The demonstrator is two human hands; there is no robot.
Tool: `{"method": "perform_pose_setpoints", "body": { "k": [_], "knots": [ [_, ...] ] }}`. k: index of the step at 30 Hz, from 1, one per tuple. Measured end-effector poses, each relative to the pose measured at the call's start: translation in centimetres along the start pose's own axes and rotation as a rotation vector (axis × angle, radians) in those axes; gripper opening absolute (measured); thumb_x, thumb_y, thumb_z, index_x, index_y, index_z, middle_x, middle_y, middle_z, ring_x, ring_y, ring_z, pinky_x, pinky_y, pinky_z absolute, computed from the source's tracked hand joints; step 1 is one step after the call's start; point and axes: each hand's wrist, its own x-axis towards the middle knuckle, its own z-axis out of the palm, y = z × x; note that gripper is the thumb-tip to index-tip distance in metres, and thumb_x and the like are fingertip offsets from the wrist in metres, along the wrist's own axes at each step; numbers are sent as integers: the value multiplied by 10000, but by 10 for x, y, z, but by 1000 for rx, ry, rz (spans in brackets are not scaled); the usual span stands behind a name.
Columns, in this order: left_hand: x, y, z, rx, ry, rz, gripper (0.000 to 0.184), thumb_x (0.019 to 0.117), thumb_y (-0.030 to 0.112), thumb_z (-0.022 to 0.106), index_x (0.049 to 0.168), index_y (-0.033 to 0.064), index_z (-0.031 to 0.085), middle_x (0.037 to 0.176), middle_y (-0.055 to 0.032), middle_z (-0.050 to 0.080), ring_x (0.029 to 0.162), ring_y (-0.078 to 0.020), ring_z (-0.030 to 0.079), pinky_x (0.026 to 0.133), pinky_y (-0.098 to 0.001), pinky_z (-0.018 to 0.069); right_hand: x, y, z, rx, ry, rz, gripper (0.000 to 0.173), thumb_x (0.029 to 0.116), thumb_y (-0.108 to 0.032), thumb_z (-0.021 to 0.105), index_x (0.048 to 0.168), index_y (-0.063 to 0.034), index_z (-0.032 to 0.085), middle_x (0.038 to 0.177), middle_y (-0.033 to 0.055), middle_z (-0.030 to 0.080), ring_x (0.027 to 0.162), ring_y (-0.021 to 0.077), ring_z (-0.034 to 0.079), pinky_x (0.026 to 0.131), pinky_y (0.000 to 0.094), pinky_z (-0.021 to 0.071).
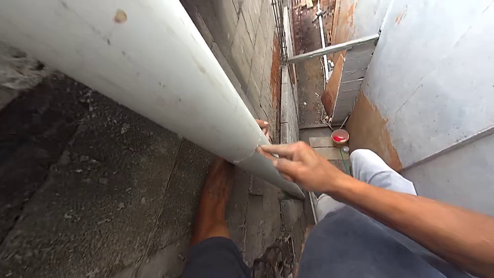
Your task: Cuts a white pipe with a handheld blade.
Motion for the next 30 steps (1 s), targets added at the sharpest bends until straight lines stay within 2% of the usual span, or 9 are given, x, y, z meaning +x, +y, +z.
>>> {"method": "perform_pose_setpoints", "body": {
  "k": [3,6,8,10,14,18,23,27,30],
  "knots": [
    [6,5,-11,28,-111,-79,421,1037,178,284,672,182,495,541,46,560,515,-100,605,563,-305,561,-37,2,-11,-27,17,-5,469,991,-171,486,1442,-119,604,625,-86,515,458,6,408,427,196,373],
    [-5,-3,7,15,93,10,393,1053,131,315,707,164,499,526,56,511,462,-82,544,499,-261,519,-21,4,-4,21,29,21,408,1021,-166,510,1406,-122,635,610,-74,521,466,9,422,449,199,389],
    [0,-2,2,27,26,32,385,1036,158,337,694,158,515,531,47,525,467,-93,558,500,-277,531,-7,2,-1,42,0,12,422,1019,-138,504,1425,-101,616,611,-55,514,470,27,420,459,217,387],
    [7,10,-12,69,-101,-80,419,1032,187,291,675,181,510,544,46,568,517,-102,607,562,-308,561,-24,2,-8,0,2,-9,457,1003,-156,489,1444,-109,598,636,-77,530,470,10,420,444,200,388],
    [-4,6,4,88,33,-58,428,1072,162,266,704,162,486,538,47,535,494,-90,574,541,-275,540,-17,1,-4,29,22,37,408,1019,-154,513,1407,-115,633,600,-71,510,456,12,414,440,200,382],
    [5,10,-12,32,-129,-90,419,1048,207,292,696,173,517,562,36,570,527,-106,609,567,-304,562,-22,0,-7,-6,-7,12,471,1002,-159,478,1459,-130,589,617,-75,505,456,21,406,429,211,370],
    [-4,9,10,71,52,-42,430,1063,155,260,690,156,475,529,38,522,478,-99,562,526,-279,535,-4,-1,3,42,16,41,405,1032,-152,506,1418,-116,625,593,-58,498,457,26,412,443,212,376],
    [4,10,-3,72,-68,-59,458,1038,178,251,644,181,483,524,41,555,496,-104,600,554,-310,562,-34,2,-7,10,16,9,471,993,-156,483,1449,-117,597,614,-91,509,449,3,402,417,190,364],
    [-2,5,2,64,-11,-20,429,1060,166,265,699,169,496,539,48,549,499,-95,588,552,-285,553,-21,2,-2,33,32,16,409,1018,-154,506,1404,-103,632,593,-81,511,450,1,417,429,189,381]
  ]
}}
